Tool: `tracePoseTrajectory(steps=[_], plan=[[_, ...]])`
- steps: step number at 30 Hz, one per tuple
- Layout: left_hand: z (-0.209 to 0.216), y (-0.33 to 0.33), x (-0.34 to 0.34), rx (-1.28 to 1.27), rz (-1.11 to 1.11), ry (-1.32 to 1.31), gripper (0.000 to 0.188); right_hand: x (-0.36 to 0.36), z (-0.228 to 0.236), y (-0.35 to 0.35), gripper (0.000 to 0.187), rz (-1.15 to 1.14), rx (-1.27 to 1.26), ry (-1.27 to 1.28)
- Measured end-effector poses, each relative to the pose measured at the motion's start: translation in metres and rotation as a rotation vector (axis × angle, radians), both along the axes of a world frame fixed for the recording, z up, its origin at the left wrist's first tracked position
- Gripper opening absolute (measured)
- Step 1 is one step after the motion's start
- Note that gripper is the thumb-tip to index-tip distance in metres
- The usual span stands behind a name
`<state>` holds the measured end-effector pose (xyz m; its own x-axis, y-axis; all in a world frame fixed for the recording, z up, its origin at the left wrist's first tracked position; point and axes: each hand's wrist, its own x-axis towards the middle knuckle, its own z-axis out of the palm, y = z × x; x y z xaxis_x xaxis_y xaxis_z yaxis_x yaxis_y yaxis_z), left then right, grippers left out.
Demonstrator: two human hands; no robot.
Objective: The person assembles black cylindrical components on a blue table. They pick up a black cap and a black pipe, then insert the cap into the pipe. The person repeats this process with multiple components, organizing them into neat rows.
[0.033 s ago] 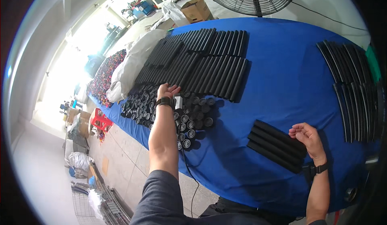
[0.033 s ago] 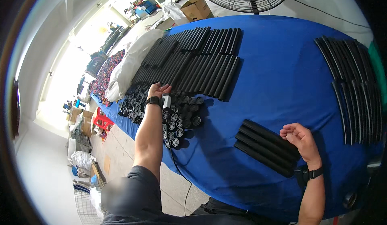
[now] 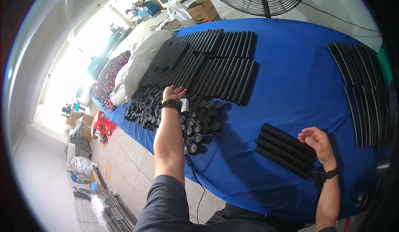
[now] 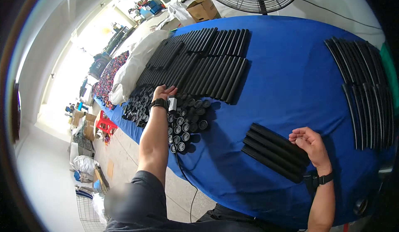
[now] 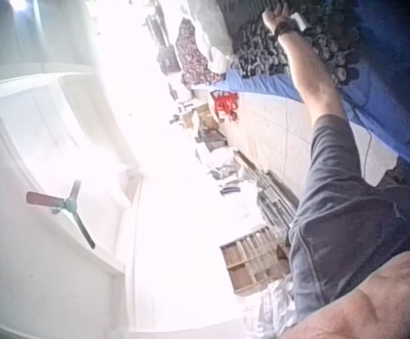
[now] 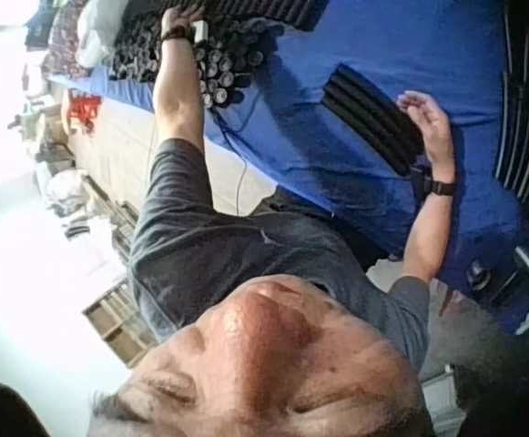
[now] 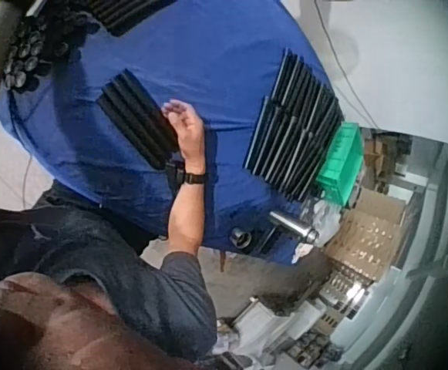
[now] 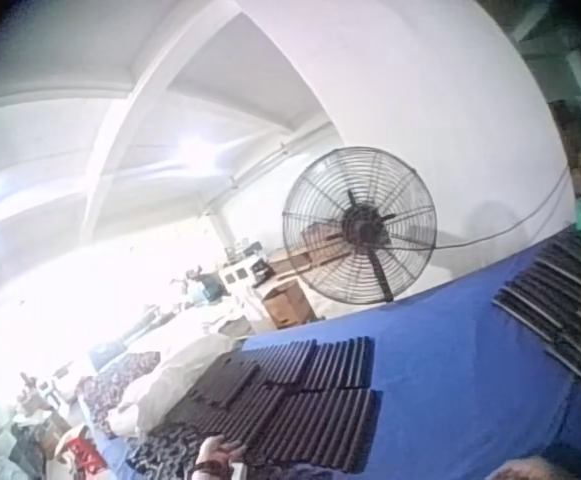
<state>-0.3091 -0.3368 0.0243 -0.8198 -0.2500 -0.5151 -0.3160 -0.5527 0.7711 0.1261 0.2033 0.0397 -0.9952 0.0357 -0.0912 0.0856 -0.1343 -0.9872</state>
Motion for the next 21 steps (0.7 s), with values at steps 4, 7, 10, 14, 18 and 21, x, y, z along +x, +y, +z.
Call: tracePoseTrajectory(steps=[4, 7, 10, 14, 18, 21], plan=[[0.021, 0.053, 0.016, 0.01, -0.014, -0.047, 0.058, 0.005, 0.001, 0.006, 0.025, -0.038, 0.013, -0.014], [0.016, 0.007, 0.004, 0.062, 0.054, -0.032, 0.06, -0.001, -0.002, -0.004, 0.025, 0.005, -0.03, 0.014], [0.013, 0.022, 0.002, 0.121, 0.019, -0.052, 0.062, 0.0, -0.003, 0.001, 0.024, -0.011, -0.021, 0.017], [0.008, 0.013, -0.006, 0.108, 0.045, -0.05, 0.059, 0.0, -0.002, -0.001, 0.025, -0.003, -0.027, 0.022], [0.007, 0.017, -0.011, 0.128, 0.082, -0.024, 0.048, 0.0, 0.0, 0.0, 0.025, -0.006, -0.047, 0.006], [0.009, 0.033, -0.005, 0.067, 0.104, 0.014, 0.042, 0.0, -0.002, 0.002, 0.025, -0.011, -0.05, -0.008]])
